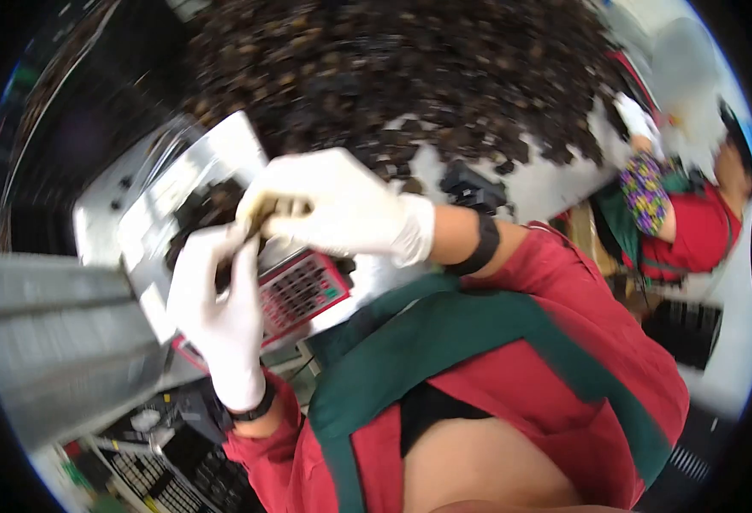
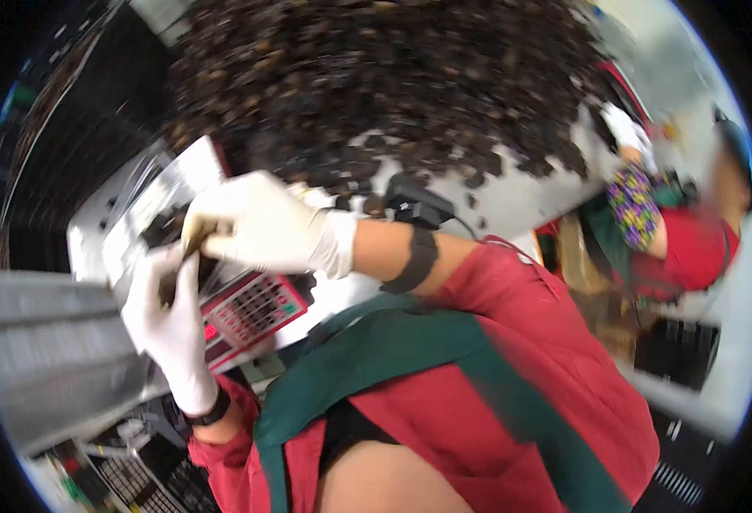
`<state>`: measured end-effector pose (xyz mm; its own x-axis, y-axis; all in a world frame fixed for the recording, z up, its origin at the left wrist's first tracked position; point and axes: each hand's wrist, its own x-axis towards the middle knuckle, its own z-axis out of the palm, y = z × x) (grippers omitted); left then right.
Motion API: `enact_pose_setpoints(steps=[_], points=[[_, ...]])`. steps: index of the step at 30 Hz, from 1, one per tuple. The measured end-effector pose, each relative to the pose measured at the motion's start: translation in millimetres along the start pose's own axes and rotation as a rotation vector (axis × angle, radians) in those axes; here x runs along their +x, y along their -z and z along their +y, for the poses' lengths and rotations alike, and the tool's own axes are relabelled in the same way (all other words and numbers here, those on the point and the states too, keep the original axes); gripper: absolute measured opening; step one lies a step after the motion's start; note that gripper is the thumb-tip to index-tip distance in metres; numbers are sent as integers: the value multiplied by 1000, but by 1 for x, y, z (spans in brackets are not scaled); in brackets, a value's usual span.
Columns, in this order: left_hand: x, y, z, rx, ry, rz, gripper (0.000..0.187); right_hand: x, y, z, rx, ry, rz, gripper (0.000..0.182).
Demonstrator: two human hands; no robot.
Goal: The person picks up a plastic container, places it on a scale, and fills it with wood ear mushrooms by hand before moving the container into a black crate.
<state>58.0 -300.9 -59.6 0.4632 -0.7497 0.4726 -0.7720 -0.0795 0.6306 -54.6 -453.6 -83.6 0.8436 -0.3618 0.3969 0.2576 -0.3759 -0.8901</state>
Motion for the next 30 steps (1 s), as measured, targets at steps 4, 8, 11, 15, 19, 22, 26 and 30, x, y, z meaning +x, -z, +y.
enact_pose_setpoints(steps=[4, 8, 11, 15, 19, 22, 26, 30], points=[[-29, -25, 15, -31, -79, -203, 17, -65, 6, 5, 138, -227, 62, 11], [-47, -53, 21, -206, -33, -446, 18, -122, 20, 17, 161, -477, -51, 18], [-48, -65, 26, -237, -14, -633, 33, -146, 30, 19, 332, -605, -125, 29], [-46, -66, 43, -413, 135, -688, 51, -156, 54, 24, 613, -748, -81, 24], [-39, -34, 61, -431, 394, -449, 47, -171, 108, 47, 333, -704, 204, 18], [-46, -7, 21, -371, 252, -170, 43, -166, 136, 57, -438, -690, 279, 31], [-50, 26, -13, -193, 300, 26, 36, -165, 138, 97, -927, -540, 64, 44], [-57, 49, -26, -140, 309, 193, 31, -148, 136, 105, -936, -613, 97, 21]])
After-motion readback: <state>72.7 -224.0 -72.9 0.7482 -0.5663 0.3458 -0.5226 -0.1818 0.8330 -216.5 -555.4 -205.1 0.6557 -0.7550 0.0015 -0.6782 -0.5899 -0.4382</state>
